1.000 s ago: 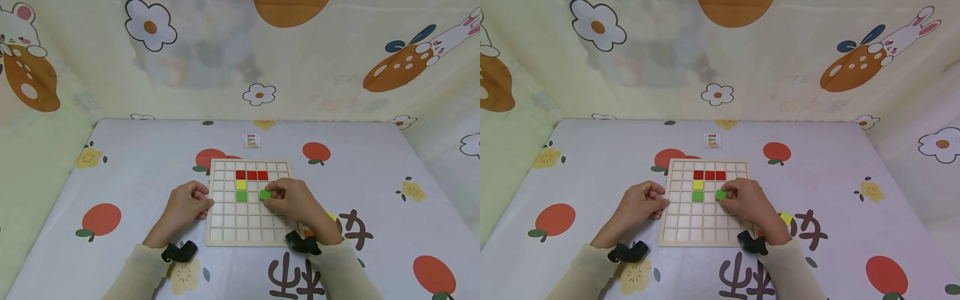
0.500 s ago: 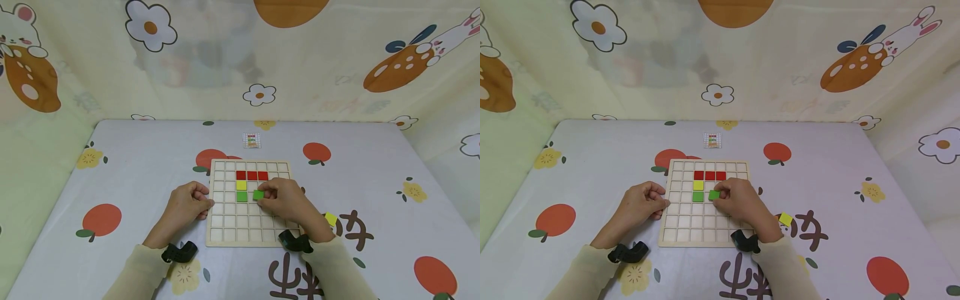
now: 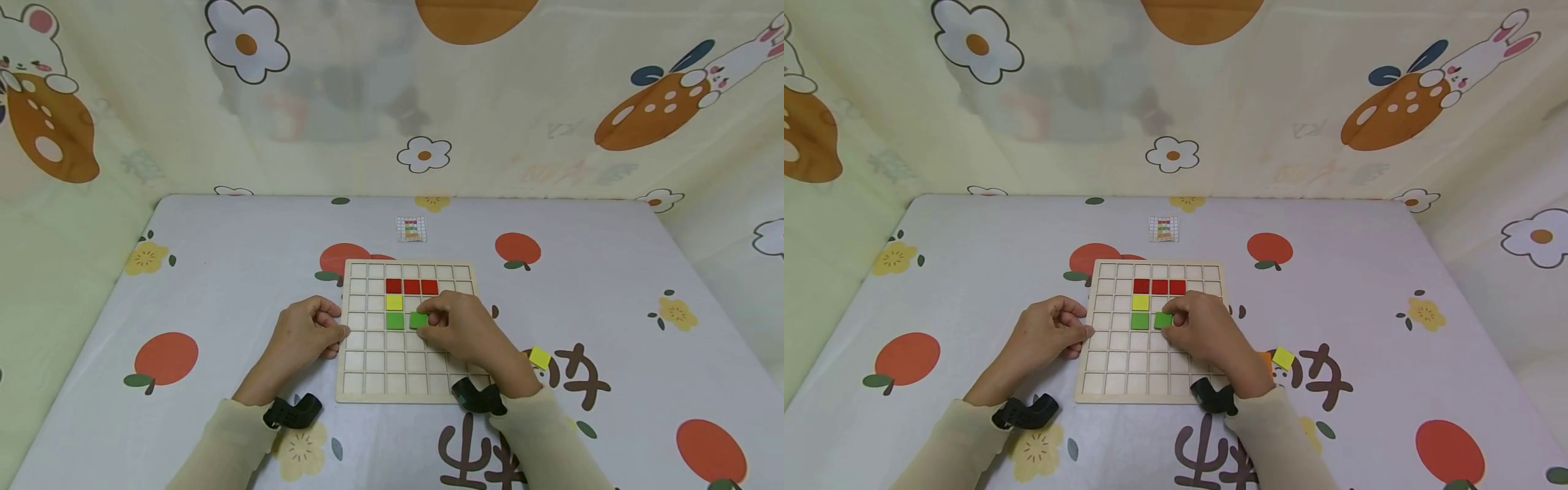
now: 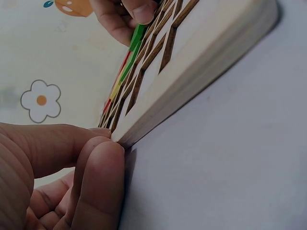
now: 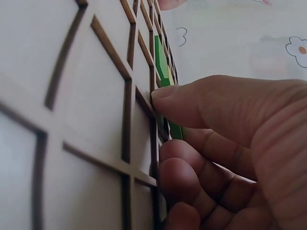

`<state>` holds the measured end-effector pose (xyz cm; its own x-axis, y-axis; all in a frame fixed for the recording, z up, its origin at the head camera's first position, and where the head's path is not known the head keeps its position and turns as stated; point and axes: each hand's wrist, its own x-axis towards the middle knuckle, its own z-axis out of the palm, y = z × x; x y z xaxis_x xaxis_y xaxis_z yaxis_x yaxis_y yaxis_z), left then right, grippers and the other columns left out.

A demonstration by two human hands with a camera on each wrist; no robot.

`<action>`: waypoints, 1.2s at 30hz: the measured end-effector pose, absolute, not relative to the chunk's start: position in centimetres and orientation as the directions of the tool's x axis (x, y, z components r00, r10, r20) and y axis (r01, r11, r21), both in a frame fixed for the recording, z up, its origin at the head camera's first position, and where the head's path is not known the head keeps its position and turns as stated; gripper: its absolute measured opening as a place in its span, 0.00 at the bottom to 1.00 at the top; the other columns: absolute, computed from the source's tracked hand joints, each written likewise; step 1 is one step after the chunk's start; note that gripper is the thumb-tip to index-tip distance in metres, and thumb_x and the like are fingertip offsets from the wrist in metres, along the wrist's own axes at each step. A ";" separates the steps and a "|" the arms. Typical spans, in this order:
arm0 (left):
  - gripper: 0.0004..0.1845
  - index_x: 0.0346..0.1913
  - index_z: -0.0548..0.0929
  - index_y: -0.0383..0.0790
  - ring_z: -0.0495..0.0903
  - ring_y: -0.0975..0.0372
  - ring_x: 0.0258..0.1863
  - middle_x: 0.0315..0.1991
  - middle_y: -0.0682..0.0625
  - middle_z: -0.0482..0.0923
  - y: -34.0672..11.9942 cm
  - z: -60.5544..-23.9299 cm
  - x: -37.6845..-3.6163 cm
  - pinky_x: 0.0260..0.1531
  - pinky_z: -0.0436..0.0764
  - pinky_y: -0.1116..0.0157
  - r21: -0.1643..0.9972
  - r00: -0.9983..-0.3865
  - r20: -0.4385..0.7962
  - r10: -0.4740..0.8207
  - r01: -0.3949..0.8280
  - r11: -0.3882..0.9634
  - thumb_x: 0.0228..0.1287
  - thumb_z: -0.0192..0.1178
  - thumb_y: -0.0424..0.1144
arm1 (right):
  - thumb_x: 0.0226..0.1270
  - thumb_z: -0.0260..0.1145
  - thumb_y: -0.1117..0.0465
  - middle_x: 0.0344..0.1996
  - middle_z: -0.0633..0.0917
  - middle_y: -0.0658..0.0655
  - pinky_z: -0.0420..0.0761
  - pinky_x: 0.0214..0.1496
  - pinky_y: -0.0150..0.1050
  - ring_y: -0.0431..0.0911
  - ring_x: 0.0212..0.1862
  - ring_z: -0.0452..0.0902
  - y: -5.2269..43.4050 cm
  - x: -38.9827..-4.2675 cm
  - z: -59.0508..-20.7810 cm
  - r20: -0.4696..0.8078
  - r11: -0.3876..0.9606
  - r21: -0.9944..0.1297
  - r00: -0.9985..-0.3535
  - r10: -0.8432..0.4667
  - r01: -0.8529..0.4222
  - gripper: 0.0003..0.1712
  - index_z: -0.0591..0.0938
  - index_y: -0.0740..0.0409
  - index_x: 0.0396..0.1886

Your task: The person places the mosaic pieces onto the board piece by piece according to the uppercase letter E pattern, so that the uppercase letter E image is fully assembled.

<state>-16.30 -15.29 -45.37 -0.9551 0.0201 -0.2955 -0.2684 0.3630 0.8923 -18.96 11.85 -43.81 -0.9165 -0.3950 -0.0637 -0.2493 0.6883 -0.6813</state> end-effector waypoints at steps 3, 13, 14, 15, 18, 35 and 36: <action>0.12 0.46 0.81 0.33 0.81 0.62 0.18 0.27 0.47 0.82 -15.3 -45.4 -16.3 0.24 0.86 0.67 0.892 -0.955 -0.295 0.024 -0.266 0.365 0.62 0.71 0.27 | 0.60 0.77 0.68 0.28 0.78 0.50 0.76 0.34 0.35 0.44 0.34 0.73 11.8 -18.9 -43.8 -0.063 0.694 -0.675 -0.918 -0.392 -0.250 0.12 0.89 0.61 0.44; 0.12 0.46 0.81 0.33 0.81 0.62 0.19 0.27 0.46 0.82 -15.3 -45.4 -16.3 0.24 0.86 0.67 0.893 -0.955 -0.296 0.026 -0.267 0.362 0.62 0.71 0.27 | 0.60 0.77 0.67 0.28 0.78 0.50 0.75 0.34 0.36 0.45 0.34 0.73 11.5 -18.9 -44.0 -0.066 0.714 -0.654 -0.921 -0.384 -0.250 0.14 0.90 0.60 0.47; 0.12 0.46 0.81 0.33 0.81 0.62 0.19 0.27 0.46 0.82 -15.3 -45.4 -16.3 0.24 0.86 0.67 0.894 -0.955 -0.296 0.027 -0.267 0.360 0.62 0.71 0.27 | 0.60 0.77 0.67 0.28 0.78 0.50 0.75 0.34 0.36 0.45 0.34 0.73 11.5 -18.9 -44.0 -0.066 0.714 -0.654 -0.921 -0.384 -0.251 0.14 0.90 0.60 0.47; 0.12 0.46 0.81 0.33 0.81 0.62 0.19 0.27 0.46 0.82 -15.3 -45.4 -16.3 0.24 0.86 0.67 0.894 -0.955 -0.296 0.027 -0.267 0.359 0.62 0.71 0.27 | 0.60 0.77 0.67 0.28 0.78 0.50 0.75 0.34 0.36 0.45 0.34 0.73 11.5 -18.9 -44.0 -0.064 0.713 -0.654 -0.920 -0.386 -0.254 0.14 0.90 0.60 0.47; 0.12 0.46 0.81 0.33 0.81 0.62 0.19 0.28 0.46 0.82 -15.3 -45.5 -16.4 0.24 0.86 0.68 0.894 -0.954 -0.300 0.026 -0.272 0.357 0.62 0.71 0.27 | 0.60 0.78 0.67 0.28 0.78 0.50 0.74 0.34 0.36 0.44 0.34 0.73 11.5 -18.9 -44.0 -0.061 0.713 -0.652 -0.920 -0.387 -0.257 0.14 0.90 0.60 0.47; 0.12 0.46 0.81 0.33 0.81 0.62 0.19 0.28 0.46 0.81 -15.3 -45.4 -16.3 0.24 0.86 0.68 0.896 -0.952 -0.305 0.022 -0.279 0.346 0.62 0.71 0.27 | 0.60 0.77 0.66 0.28 0.77 0.50 0.73 0.34 0.36 0.44 0.34 0.72 11.5 -18.9 -44.1 -0.071 0.726 -0.640 -0.920 -0.385 -0.254 0.15 0.90 0.58 0.48; 0.12 0.46 0.81 0.33 0.81 0.62 0.19 0.28 0.46 0.81 -15.3 -45.4 -16.3 0.24 0.86 0.68 0.896 -0.952 -0.305 0.021 -0.280 0.345 0.62 0.71 0.27 | 0.60 0.77 0.66 0.28 0.77 0.50 0.73 0.34 0.36 0.44 0.34 0.72 11.5 -18.9 -44.1 -0.071 0.725 -0.640 -0.920 -0.385 -0.254 0.15 0.90 0.58 0.48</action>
